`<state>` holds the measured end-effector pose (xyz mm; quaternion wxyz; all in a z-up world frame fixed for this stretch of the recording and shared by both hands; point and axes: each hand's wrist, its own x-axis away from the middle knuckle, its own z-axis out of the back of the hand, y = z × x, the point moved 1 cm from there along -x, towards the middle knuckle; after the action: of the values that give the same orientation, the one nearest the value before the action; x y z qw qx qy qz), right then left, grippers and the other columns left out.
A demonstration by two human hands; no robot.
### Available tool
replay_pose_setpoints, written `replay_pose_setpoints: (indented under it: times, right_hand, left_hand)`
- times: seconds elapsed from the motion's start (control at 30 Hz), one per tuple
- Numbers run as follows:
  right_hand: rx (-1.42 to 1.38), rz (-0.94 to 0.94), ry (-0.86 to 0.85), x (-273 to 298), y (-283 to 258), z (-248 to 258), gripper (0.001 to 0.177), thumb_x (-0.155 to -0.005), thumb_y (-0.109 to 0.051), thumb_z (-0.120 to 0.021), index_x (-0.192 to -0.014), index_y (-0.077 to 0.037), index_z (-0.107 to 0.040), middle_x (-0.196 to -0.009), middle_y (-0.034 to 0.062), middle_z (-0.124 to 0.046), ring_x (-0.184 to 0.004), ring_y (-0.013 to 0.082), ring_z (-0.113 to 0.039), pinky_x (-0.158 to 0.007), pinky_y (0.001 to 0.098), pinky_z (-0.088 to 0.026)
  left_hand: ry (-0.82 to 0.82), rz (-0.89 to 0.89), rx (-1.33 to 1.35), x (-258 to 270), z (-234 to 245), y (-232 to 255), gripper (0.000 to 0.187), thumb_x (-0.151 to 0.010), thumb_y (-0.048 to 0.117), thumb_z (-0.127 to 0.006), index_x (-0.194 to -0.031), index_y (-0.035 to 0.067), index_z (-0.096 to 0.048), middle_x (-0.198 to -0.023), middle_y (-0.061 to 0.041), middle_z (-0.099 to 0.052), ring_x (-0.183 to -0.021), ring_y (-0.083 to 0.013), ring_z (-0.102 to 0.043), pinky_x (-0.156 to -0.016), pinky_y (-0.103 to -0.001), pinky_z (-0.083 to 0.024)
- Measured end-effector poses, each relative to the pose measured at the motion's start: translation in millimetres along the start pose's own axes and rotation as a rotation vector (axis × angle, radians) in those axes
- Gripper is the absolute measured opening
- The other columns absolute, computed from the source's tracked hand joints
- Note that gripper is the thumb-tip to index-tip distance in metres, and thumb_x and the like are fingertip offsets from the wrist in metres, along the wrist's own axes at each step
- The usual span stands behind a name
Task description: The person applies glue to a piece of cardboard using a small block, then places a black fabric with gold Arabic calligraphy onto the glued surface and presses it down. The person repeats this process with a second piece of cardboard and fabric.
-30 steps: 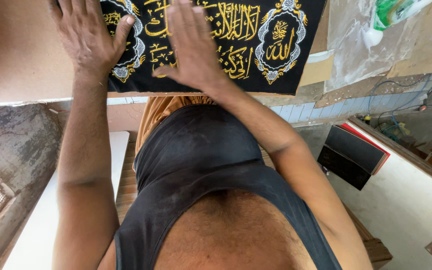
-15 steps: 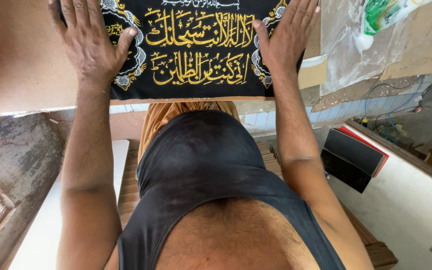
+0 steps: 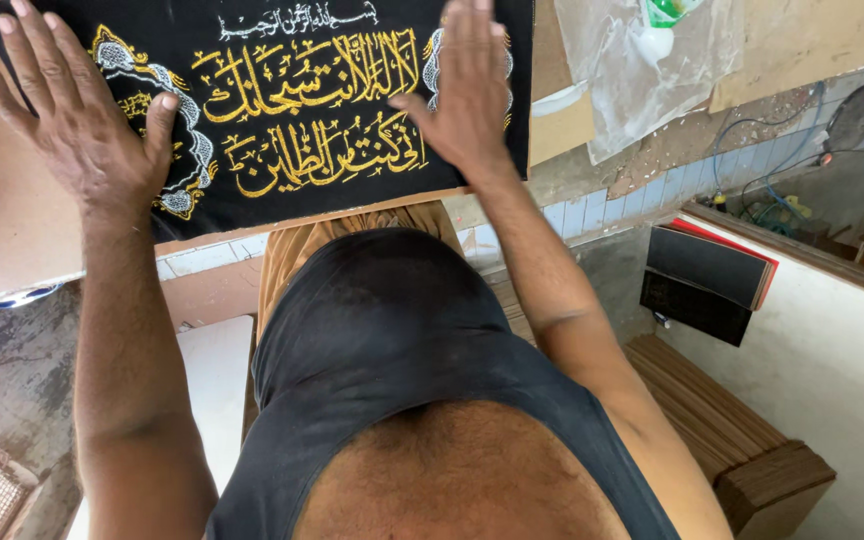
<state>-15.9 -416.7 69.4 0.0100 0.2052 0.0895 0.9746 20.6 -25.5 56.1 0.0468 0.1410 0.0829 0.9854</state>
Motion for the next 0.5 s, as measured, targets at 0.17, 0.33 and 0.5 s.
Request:
replay_pose_setpoints:
  times: [0.17,0.33,0.5]
  right_hand:
    - [-0.213,-0.016,0.345,19,62,-24,0.116,-0.100,-0.087,-0.037,-0.164,0.006,-0.009,-0.173,0.0252,-0.011,-0.163,0.0359,-0.006,-0.135,0.0535,-0.004]
    - [-0.140,-0.087,0.154,17,58,-18,0.115,-0.097,-0.087,-0.036,-0.162,0.005,-0.011,-0.171,0.0253,-0.012,-0.160,0.0381,-0.007,-0.130,0.0576,0.000]
    - [-0.184,-0.057,0.143,14,55,5,0.118,-0.095,-0.089,-0.036,-0.158,0.010,-0.021,-0.166,0.0298,-0.017,-0.155,0.0412,-0.008,-0.124,0.0612,0.002]
  left_hand:
    - [-0.014,0.005,0.006,4,5,5,0.119,-0.099,0.089,-0.005,-0.171,-0.005,-0.018,-0.177,-0.023,-0.012,-0.161,-0.0370,-0.005,-0.126,-0.059,0.003]
    - [-0.005,0.050,0.045,0,6,13,0.129,-0.089,0.096,-0.001,-0.172,-0.002,-0.015,-0.177,-0.019,-0.009,-0.160,-0.0350,-0.002,-0.120,-0.067,0.007]
    - [0.046,0.114,-0.008,3,5,53,0.134,-0.084,0.101,0.003,-0.171,0.001,-0.017,-0.174,-0.021,-0.011,-0.157,-0.0346,-0.005,-0.114,-0.066,0.011]
